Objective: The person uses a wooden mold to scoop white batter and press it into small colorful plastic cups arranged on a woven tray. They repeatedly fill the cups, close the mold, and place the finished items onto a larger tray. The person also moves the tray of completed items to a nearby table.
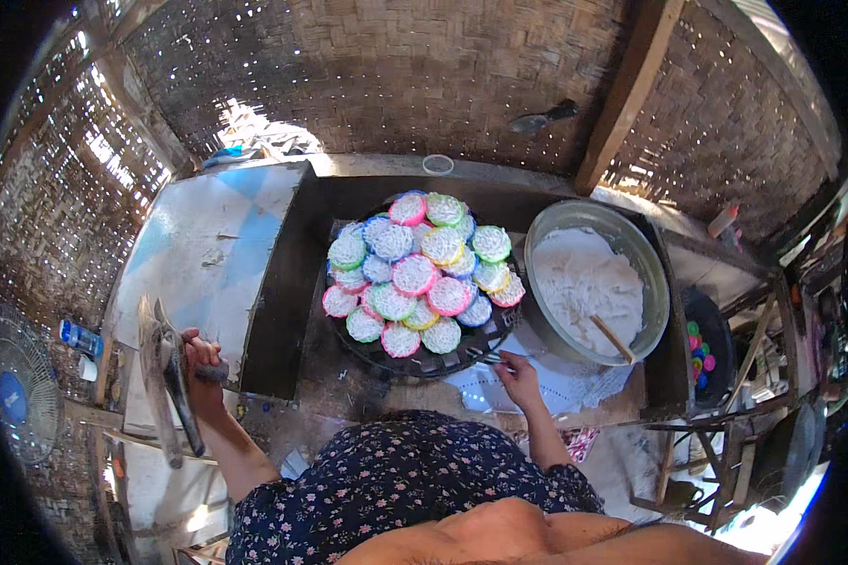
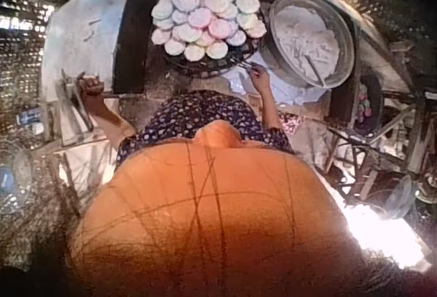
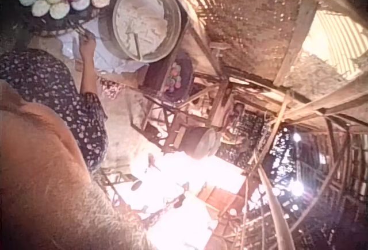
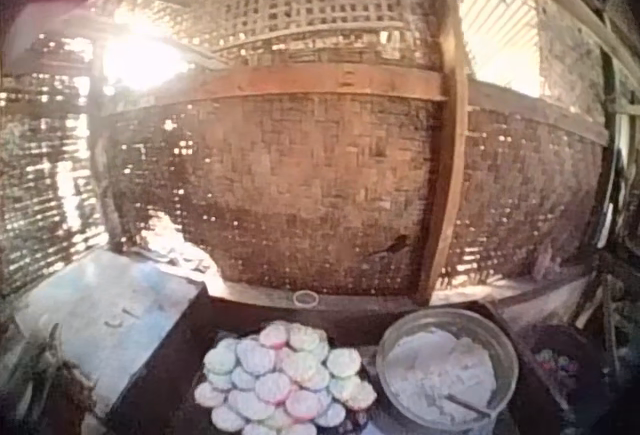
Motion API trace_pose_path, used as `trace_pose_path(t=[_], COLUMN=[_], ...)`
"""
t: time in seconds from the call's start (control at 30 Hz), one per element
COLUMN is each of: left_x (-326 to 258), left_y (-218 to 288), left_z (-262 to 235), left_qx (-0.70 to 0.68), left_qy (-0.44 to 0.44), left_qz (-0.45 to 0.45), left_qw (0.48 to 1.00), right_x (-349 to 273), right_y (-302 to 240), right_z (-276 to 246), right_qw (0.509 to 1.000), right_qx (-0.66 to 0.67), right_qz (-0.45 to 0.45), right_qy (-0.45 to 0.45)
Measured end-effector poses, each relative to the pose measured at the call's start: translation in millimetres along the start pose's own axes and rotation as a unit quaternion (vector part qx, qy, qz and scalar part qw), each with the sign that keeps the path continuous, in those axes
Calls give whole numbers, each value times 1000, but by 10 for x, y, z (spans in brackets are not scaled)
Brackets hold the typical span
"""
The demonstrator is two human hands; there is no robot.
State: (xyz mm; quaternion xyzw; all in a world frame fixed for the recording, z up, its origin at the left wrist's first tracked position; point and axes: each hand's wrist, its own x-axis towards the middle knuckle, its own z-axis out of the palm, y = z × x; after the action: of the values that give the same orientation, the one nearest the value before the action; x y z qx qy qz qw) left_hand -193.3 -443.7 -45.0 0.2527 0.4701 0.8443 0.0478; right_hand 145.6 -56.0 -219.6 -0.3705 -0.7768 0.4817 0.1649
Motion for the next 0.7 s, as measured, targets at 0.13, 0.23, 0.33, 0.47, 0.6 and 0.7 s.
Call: trace_pose_path(t=[0.13, 0.23, 0.33, 0.47, 0.6, 0.7], left_x=[179, 431, 463, 473, 582, 500], left_y=[-213, -428, -565, -538, -494, -696], left_z=[-409, -948, -1043, -756, -740, -998], left_qx=[-23, -133, -98, 92, 126, 83], left_qy=[-34, -156, -8, 175, 116, 167], left_qz=[-15, -73, -163, -157, -154, -177], left_qw=[999, 976, 982, 968, 973, 966], right_x=[-79, -115, -61, 0, -40, -29], right_y=[-160, -469, -629, -741, -906, -1001], right_z=[-188, -189, -104, -33, 19, 80], right_qw=[956, 893, 839, 827, 837, 840], right_qx=[280, 439, 530, 548, 526, 514], right_qz=[79, 85, 99, 109, 114, 126], right_qy=[49, 56, 73, 58, 98, 121])
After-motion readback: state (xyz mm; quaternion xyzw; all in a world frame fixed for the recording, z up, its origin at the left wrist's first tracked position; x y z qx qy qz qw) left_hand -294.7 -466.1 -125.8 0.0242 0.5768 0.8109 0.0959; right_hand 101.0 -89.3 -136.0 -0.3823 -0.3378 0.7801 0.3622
